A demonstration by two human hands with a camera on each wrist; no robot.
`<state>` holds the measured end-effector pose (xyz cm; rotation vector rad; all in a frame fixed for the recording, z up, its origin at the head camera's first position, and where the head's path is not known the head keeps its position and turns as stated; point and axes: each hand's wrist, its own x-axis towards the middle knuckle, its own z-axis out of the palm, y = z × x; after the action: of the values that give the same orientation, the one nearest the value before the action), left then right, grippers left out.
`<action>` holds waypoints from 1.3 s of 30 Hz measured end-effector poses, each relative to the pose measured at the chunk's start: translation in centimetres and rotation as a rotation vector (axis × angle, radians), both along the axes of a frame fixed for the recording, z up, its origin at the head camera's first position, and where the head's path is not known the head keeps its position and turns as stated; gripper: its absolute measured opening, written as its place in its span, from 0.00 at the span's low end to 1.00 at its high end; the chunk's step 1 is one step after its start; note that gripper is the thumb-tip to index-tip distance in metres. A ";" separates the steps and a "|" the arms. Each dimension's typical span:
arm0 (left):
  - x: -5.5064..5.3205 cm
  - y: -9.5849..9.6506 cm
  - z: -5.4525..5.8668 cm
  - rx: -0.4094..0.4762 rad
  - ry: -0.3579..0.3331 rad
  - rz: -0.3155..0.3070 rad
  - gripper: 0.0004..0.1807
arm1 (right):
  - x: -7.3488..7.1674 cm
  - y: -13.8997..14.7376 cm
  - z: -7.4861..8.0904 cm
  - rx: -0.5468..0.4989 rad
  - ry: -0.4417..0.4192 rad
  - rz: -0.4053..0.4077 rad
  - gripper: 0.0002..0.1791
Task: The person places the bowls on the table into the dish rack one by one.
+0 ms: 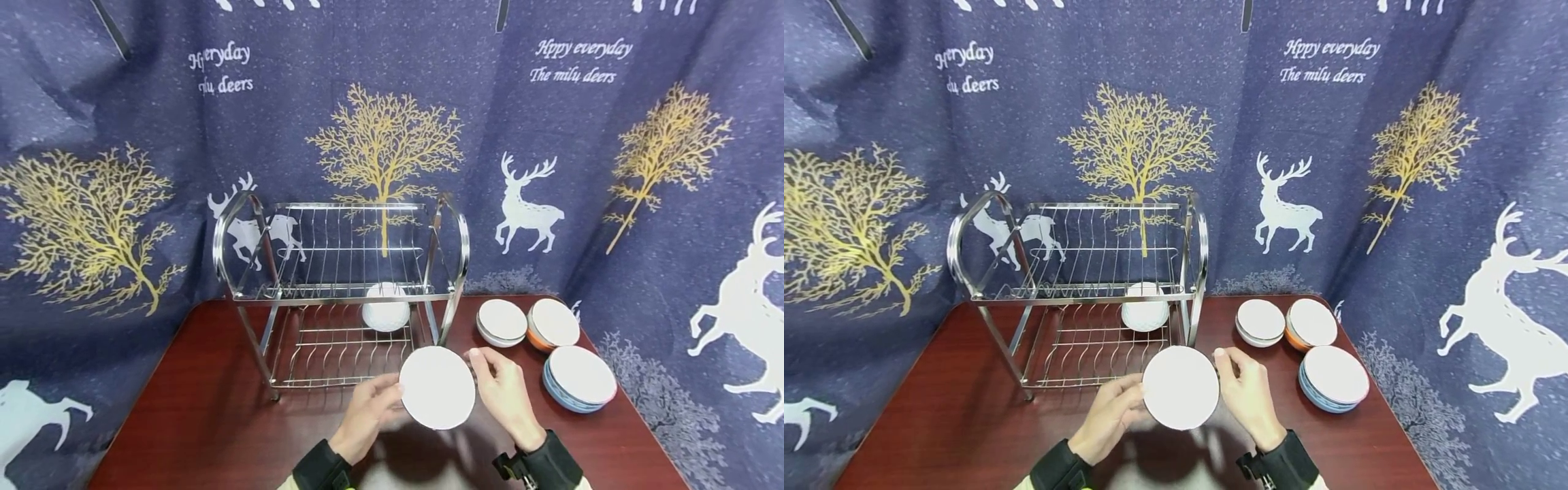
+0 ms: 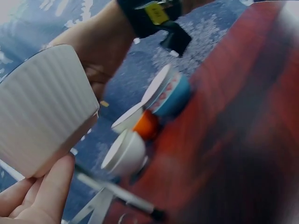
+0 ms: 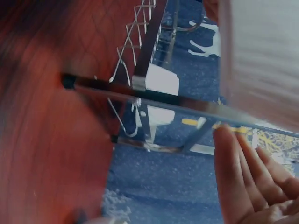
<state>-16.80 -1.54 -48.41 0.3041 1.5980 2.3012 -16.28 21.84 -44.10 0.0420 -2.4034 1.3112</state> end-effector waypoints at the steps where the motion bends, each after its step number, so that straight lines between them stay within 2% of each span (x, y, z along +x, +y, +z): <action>1: -0.2 -0.5 0.2 0.005 0.005 0.001 0.26 | -0.1 -0.5 0.3 -0.040 -0.002 0.006 0.13; 5: -1.2 -3.0 0.9 0.016 0.022 0.020 0.23 | -0.7 -2.6 0.7 -0.238 -0.002 0.083 0.13; 8: -1.8 -5.3 1.4 -0.002 0.024 0.089 0.22 | -1.8 -3.5 -1.2 -0.283 0.014 0.136 0.15; 13: -2.9 -7.5 2.1 -0.056 0.016 0.191 0.25 | -3.2 -3.8 -4.1 -0.227 0.001 0.073 0.17; 15: -3.5 -7.8 2.3 -0.076 0.019 0.221 0.26 | -3.3 -3.7 -4.5 -0.175 0.007 0.027 0.17; 18: -4.3 -8.1 2.7 -0.104 0.005 0.289 0.26 | -3.6 -3.6 -4.9 -0.136 0.011 0.004 0.18; 20: -4.8 -8.3 3.0 -0.133 -0.007 0.339 0.26 | -3.7 -3.7 -5.0 -0.146 0.003 0.004 0.19; 23: -5.6 -8.6 3.4 -0.237 -0.004 0.400 0.28 | -3.8 -3.7 -5.2 -0.223 -0.012 0.022 0.19; 26: -6.3 -9.0 3.9 -0.411 0.028 0.450 0.31 | -3.9 -3.6 -5.4 -0.285 -0.015 0.025 0.19; 29: -7.0 -9.5 4.3 -0.598 0.076 0.494 0.34 | -3.8 -3.5 -5.6 -0.270 -0.006 0.012 0.18; 32: -7.7 -9.8 4.5 -0.739 0.142 0.510 0.34 | -3.7 -3.4 -5.7 -0.242 -0.008 0.005 0.17; 39: -8.8 -9.8 5.0 -0.888 0.296 0.527 0.33 | -3.8 -3.5 -5.9 -0.236 -0.021 0.010 0.19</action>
<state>-25.58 -11.33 -43.44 -0.0116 2.9218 1.6140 -20.13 18.34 -50.02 -0.0256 -2.2517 1.5975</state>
